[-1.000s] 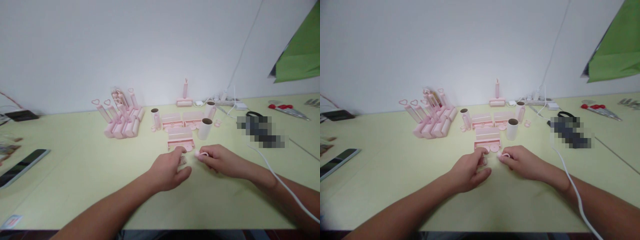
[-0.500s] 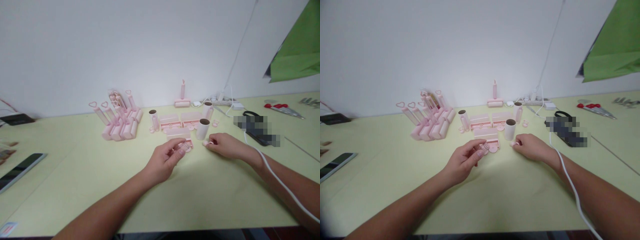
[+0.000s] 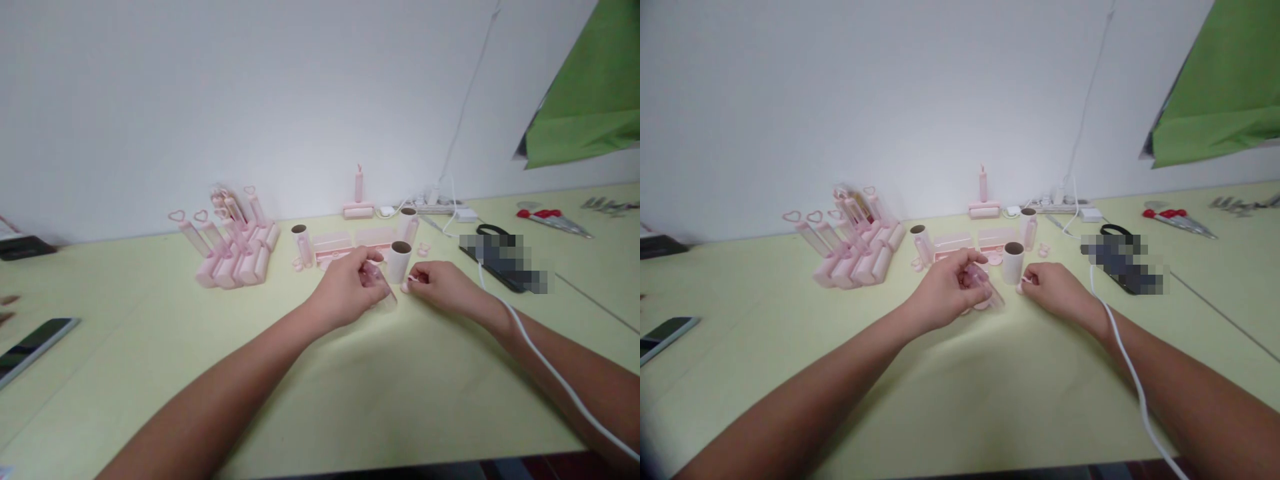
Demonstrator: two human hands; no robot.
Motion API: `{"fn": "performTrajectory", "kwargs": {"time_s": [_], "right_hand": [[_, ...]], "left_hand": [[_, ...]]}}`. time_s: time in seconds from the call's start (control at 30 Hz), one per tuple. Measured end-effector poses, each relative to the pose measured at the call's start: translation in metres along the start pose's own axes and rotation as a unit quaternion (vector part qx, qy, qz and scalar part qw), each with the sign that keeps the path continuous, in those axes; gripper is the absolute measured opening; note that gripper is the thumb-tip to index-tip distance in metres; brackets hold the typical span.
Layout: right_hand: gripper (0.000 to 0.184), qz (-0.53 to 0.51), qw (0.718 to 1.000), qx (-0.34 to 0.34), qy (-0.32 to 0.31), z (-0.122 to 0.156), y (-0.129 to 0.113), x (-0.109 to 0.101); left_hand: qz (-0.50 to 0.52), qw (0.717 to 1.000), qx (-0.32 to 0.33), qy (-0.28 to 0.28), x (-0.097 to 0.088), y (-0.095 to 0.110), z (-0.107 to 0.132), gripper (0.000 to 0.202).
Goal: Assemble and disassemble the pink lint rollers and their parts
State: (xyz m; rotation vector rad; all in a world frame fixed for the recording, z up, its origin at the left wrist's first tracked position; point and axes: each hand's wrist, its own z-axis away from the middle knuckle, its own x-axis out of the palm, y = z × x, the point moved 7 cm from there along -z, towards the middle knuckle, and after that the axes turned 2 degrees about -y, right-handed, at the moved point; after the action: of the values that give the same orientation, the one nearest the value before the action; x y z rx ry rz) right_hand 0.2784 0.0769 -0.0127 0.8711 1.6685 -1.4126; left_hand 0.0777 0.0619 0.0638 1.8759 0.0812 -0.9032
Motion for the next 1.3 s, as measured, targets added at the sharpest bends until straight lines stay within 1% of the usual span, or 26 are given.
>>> {"fn": "performTrajectory", "kwargs": {"time_s": [0.13,0.2,0.3,0.37,0.47,0.6,0.67,0.77,0.83,0.97,1.07,1.23,1.3], "right_hand": [[0.023,0.003,1.0,-0.004,0.001,-0.001,-0.002,0.002],[0.023,0.001,1.0,-0.01,-0.006,-0.001,-0.004,0.004],[0.021,-0.004,1.0,-0.016,-0.018,-0.001,-0.007,0.005],[0.02,-0.012,0.999,-0.017,-0.03,-0.002,-0.007,0.005],[0.021,-0.031,0.998,-0.016,-0.058,-0.002,-0.002,0.005],[0.032,-0.027,0.994,-0.005,-0.103,-0.001,0.007,0.004],[0.036,-0.02,0.994,-0.018,-0.109,-0.001,0.008,0.003],[0.035,-0.019,0.992,-0.074,-0.104,-0.001,0.0,0.003],[0.035,-0.012,0.99,-0.097,-0.099,-0.002,-0.005,0.004],[0.035,-0.015,0.991,-0.101,-0.087,-0.003,-0.01,0.005],[0.033,-0.024,0.989,-0.119,-0.081,-0.002,-0.015,0.006],[0.027,-0.022,0.99,-0.117,-0.079,-0.002,-0.019,0.009],[0.024,-0.02,0.991,-0.11,-0.075,-0.002,-0.021,0.01]], "left_hand": [[-0.084,0.996,0.025,0.027,0.006,0.005,-0.023,0.042],[-0.129,0.991,0.035,0.022,0.012,0.006,-0.029,0.043],[-0.179,0.983,0.029,-0.001,0.025,0.0,-0.034,0.048],[-0.195,0.98,0.02,-0.013,0.032,-0.006,-0.036,0.049],[-0.204,0.979,0.021,-0.01,0.037,-0.011,-0.037,0.05],[-0.213,0.977,0.027,-0.004,0.04,-0.015,-0.037,0.054],[-0.221,0.975,0.029,-0.004,0.041,-0.016,-0.036,0.056],[-0.231,0.972,0.034,-0.004,0.041,-0.015,-0.035,0.057],[-0.237,0.971,0.04,-0.008,0.041,-0.014,-0.034,0.057],[-0.25,0.967,0.047,-0.012,0.042,-0.013,-0.033,0.056],[-0.255,0.966,0.044,-0.01,0.041,-0.015,-0.034,0.056],[-0.251,0.967,0.038,-0.007,0.04,-0.016,-0.033,0.044],[-0.245,0.969,0.037,-0.007,0.038,-0.014,-0.031,0.043]]}}
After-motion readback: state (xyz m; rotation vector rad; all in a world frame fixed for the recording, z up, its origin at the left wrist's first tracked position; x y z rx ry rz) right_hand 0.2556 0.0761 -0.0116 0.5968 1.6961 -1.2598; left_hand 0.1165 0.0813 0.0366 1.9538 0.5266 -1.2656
